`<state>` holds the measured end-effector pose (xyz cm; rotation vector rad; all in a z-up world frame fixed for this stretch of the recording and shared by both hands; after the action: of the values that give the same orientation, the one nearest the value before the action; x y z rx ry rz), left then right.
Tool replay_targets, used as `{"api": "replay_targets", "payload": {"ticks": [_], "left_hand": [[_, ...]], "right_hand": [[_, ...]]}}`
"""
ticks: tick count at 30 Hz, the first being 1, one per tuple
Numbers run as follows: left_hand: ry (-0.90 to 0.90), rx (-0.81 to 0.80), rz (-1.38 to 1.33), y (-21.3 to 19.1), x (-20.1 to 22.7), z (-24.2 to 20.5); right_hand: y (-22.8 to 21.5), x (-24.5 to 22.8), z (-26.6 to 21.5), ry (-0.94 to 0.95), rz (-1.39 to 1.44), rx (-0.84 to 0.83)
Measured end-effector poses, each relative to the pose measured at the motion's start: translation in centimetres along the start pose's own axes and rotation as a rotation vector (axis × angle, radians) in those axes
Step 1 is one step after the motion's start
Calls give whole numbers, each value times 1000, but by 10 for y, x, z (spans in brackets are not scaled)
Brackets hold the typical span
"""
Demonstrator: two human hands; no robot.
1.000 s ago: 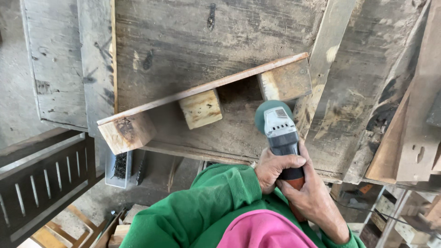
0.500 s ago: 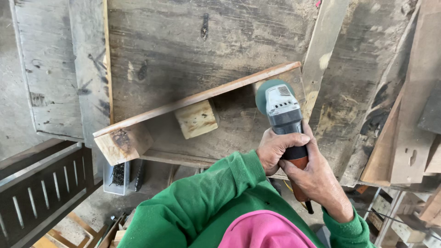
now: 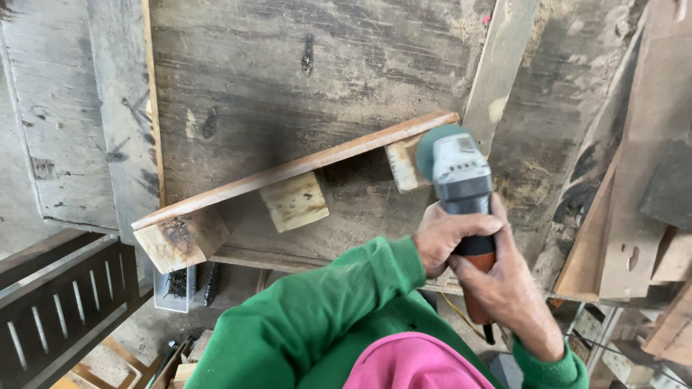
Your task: The person uses an angle grinder to smooth the edges and surfaces of a wooden piece. They reposition the wood several times to access different sides and continue grinding until the clip ends.
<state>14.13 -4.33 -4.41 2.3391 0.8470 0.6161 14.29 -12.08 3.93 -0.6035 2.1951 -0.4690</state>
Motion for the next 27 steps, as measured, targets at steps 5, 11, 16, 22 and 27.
{"api": "replay_targets", "payload": {"ticks": [5, 11, 16, 22, 27], "left_hand": [[25, 69, -60, -25, 15, -34], [28, 77, -32, -19, 14, -25], [1, 11, -16, 6, 1, 3], [-11, 6, -27, 12, -12, 10], [-9, 111, -22, -2, -26, -26]], "right_hand": [[24, 3, -7, 34, -99, -103], [17, 6, -1, 41, -119, -93], [-5, 14, 9, 68, -40, -37], [-16, 36, 10, 149, -24, -18], [-5, 52, -22, 233, -139, -80]]}}
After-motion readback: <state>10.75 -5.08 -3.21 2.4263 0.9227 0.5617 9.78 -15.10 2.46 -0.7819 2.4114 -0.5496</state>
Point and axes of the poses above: each hand's wrist, its own z-axis towards the middle knuckle, its own y-axis out of the palm, x = y × z, the point moved 7 cm from there along z, towards the middle knuckle, and after that the axes turned 10 degrees about x, right-handed, at the moved point
